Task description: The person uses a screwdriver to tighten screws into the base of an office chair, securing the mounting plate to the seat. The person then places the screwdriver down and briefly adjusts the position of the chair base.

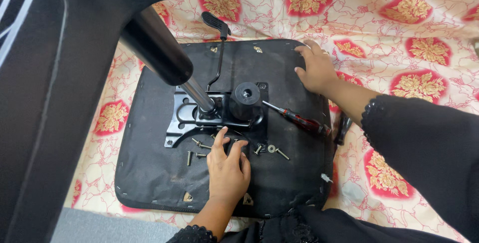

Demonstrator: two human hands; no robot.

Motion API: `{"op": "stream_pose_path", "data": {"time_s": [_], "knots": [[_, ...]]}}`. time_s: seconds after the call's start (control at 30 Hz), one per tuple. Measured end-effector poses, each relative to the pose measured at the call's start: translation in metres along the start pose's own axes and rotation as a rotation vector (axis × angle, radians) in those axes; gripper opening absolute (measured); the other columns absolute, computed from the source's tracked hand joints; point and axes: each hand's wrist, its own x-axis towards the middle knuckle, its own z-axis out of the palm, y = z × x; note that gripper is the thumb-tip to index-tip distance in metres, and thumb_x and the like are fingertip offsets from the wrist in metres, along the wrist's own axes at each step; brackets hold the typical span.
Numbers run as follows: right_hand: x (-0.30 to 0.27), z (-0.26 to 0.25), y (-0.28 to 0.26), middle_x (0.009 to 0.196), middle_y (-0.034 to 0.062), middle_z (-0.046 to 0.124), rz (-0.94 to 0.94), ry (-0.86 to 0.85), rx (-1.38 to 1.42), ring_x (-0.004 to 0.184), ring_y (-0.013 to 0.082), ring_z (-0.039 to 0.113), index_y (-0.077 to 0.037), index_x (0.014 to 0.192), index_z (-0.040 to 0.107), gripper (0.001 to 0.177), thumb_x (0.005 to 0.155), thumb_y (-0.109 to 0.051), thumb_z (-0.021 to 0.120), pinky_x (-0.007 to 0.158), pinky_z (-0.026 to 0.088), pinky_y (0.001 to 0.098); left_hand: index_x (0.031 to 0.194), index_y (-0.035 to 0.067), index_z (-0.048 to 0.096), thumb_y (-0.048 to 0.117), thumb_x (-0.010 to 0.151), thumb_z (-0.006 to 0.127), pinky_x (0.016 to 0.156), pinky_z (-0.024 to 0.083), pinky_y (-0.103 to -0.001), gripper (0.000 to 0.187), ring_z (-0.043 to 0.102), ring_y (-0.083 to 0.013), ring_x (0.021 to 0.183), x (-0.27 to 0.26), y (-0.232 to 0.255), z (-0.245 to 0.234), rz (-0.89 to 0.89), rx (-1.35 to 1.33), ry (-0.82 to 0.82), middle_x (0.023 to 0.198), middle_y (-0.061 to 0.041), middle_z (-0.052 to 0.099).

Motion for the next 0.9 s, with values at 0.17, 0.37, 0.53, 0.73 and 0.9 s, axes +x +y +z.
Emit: {"op": "stream_pose_path", "data": {"time_s": [0.17,0.37,0.53,0.73,0.9], "knots": [[0.009,0.027,0.013,0.138,0.019,0.058,-0.079,0.013,-0.02,0.126,0.0413,0.053,-0.01,0.115,0.069,0.034,0.081,-0.009,0.073,0.105,0.042,0.0512,0.112,0.013,0.069,0.009,0.084,0.065,0.102,0.04,-0.05,0.028,0.052,-0.0339,0.127,0.0,-0.001,0.0,-0.001,0.006,-0.002,0.152,-0.018,0.04],[-0.032,0.031,-0.025,0.102,0.0123,0.065,0.034,-0.005,0.245,0.092,0.0272,0.066,-0.009,0.099,0.073,0.022,0.085,0.003,0.061,0.088,0.052,0.041,0.112,0.014,0.069,0.01,0.084,0.065,0.102,0.04,-0.05,0.029,0.051,-0.0336,0.127,-0.001,0.0,-0.001,-0.006,0.0,-0.002,0.151,-0.019,0.039],[-0.07,0.013,-0.075,0.093,0.0091,0.064,0.133,-0.047,0.436,0.079,0.021,0.066,-0.008,0.094,0.07,0.02,0.082,0.005,0.06,0.075,0.054,0.035,0.111,0.014,0.069,0.005,0.084,0.063,0.101,0.04,-0.049,0.029,0.052,-0.0324,0.127,-0.002,-0.001,-0.001,-0.002,-0.008,-0.009,0.151,-0.017,0.04],[-0.123,-0.004,-0.112,0.095,0.0081,0.063,0.111,-0.073,0.419,0.091,0.0241,0.062,-0.007,0.096,0.07,0.014,0.088,-0.002,0.06,0.087,0.047,0.0392,0.107,0.014,0.071,-0.002,0.083,0.059,0.1,0.045,-0.043,0.031,0.059,-0.0288,0.118,-0.005,-0.004,-0.001,-0.027,-0.063,-0.017,0.142,-0.01,0.051],[-0.147,-0.014,-0.121,0.112,0.0105,0.063,0.031,-0.059,0.361,0.11,0.0293,0.058,-0.005,0.112,0.063,0.024,0.095,-0.022,0.064,0.101,0.042,0.0443,0.1,0.013,0.07,-0.001,0.082,0.06,0.093,0.046,-0.042,0.025,0.061,-0.028,0.111,-0.005,-0.003,-0.003,0.044,-0.063,0.011,0.119,-0.006,0.063]]}}
